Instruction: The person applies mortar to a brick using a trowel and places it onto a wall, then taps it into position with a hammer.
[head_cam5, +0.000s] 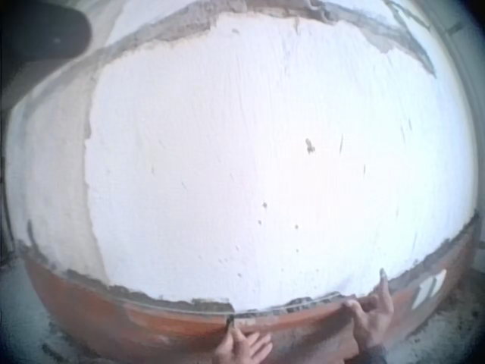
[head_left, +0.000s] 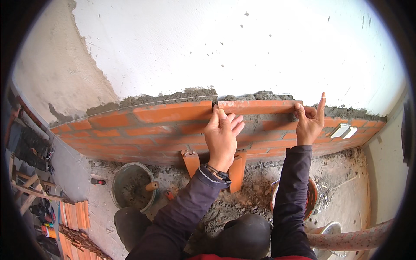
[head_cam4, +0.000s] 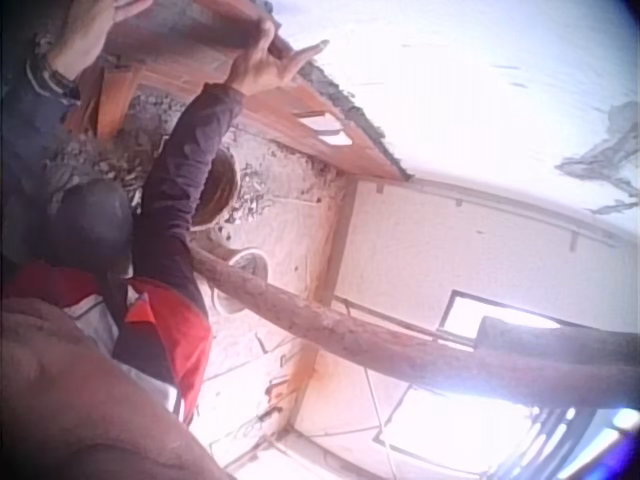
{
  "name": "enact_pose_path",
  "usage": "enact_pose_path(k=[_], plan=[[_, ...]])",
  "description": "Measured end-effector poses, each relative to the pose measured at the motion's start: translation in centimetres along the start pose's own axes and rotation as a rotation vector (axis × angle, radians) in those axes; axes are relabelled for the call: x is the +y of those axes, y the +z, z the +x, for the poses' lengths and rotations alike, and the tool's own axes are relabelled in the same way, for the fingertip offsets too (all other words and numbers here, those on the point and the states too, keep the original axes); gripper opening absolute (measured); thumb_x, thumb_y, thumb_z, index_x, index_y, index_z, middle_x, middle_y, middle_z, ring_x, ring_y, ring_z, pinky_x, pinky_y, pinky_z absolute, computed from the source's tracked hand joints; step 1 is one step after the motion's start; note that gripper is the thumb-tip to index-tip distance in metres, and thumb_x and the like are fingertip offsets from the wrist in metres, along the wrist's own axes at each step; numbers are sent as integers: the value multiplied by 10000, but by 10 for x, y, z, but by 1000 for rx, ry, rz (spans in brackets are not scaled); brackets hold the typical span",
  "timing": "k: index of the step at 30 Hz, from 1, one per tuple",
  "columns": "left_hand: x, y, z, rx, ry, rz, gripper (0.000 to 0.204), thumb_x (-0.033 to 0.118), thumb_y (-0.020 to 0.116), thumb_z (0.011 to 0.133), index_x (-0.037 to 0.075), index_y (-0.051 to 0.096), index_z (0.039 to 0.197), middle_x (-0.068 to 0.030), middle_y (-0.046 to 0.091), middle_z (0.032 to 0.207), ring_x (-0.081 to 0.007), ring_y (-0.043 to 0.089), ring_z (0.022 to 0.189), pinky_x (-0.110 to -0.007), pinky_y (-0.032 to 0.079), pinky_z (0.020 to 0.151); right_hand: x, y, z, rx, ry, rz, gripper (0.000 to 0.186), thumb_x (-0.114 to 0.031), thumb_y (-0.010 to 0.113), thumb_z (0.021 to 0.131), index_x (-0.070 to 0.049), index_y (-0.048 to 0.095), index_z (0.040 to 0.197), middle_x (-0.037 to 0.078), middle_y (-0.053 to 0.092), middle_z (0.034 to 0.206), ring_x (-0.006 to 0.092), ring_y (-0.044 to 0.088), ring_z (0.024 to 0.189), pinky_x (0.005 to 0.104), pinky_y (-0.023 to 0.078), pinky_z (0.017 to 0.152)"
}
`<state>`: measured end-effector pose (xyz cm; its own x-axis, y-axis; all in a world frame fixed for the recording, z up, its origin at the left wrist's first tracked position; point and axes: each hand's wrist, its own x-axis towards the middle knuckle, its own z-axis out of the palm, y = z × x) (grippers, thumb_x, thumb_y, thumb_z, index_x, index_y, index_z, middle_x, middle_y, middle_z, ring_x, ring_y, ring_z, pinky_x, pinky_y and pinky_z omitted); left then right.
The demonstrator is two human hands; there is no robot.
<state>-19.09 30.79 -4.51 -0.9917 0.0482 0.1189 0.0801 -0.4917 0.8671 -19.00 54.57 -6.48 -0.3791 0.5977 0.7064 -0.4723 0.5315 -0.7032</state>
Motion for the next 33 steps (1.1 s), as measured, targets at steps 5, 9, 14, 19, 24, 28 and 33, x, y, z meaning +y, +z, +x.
enact_pose_path(k=[5, 9, 14, 19, 24, 28, 33], plan=[[-12, 1, -5, -58, 93, 68, 666, 273, 381, 1073, -78, 28, 1516, -380, 438, 1361, -399, 564, 1214, -418, 534, 983, -4, 2, 2, 26, 1, -14, 871, -158, 830, 806, -39, 334, 1512, 42, 675, 723, 69, 626, 683, 212, 470, 624], [-35, -5, -8, -125, 255, 179, 699, 271, 407, 1065, -68, -3, 1518, -350, 443, 1382, -382, 546, 1241, -410, 514, 994, -4, 6, -1, 44, 9, -69, 875, -188, 836, 802, -38, 342, 1509, 38, 666, 711, 71, 619, 667, 216, 470, 619], [-39, 3, -15, -189, 429, 492, 672, 251, 428, 1059, -98, 71, 1508, -364, 457, 1374, -379, 540, 1252, -386, 511, 972, -1, 8, 0, 70, 17, -119, 868, -225, 840, 799, -12, 363, 1492, 29, 654, 695, 72, 606, 642, 216, 465, 609], [-38, 11, -20, -129, 540, 839, 684, 270, 506, 1025, -152, 200, 1468, -438, 478, 1291, -468, 519, 1240, -401, 516, 942, -5, 13, -1, 98, 5, -123, 840, -211, 838, 800, 9, 387, 1474, 20, 639, 674, 65, 585, 614, 216, 455, 587], [-36, 12, -20, -122, 676, 1004, 698, 234, 586, 962, -171, 267, 1434, -464, 458, 1279, -535, 481, 1238, -463, 484, 964, -13, 16, -2, 110, 57, -143, 839, -207, 842, 795, 15, 393, 1468, 10, 628, 665, 59, 577, 609, 210, 452, 593], [-32, 17, -24, -123, 631, 1088, 721, 228, 621, 929, -155, 283, 1437, -461, 410, 1334, -554, 442, 1268, -498, 439, 1010, -9, 17, -2, 120, 66, -104, 846, -212, 848, 788, 19, 396, 1465, 6, 628, 667, 60, 581, 618, 211, 456, 606], [-34, 13, -24, -181, 745, 1254, 748, 241, 645, 905, -130, 290, 1450, -440, 271, 1451, -555, 285, 1375, -529, 355, 1087, -10, 21, -4, 124, 75, -137, 867, -246, 853, 784, 22, 391, 1466, 1, 631, 669, 64, 588, 628, 214, 463, 620]])
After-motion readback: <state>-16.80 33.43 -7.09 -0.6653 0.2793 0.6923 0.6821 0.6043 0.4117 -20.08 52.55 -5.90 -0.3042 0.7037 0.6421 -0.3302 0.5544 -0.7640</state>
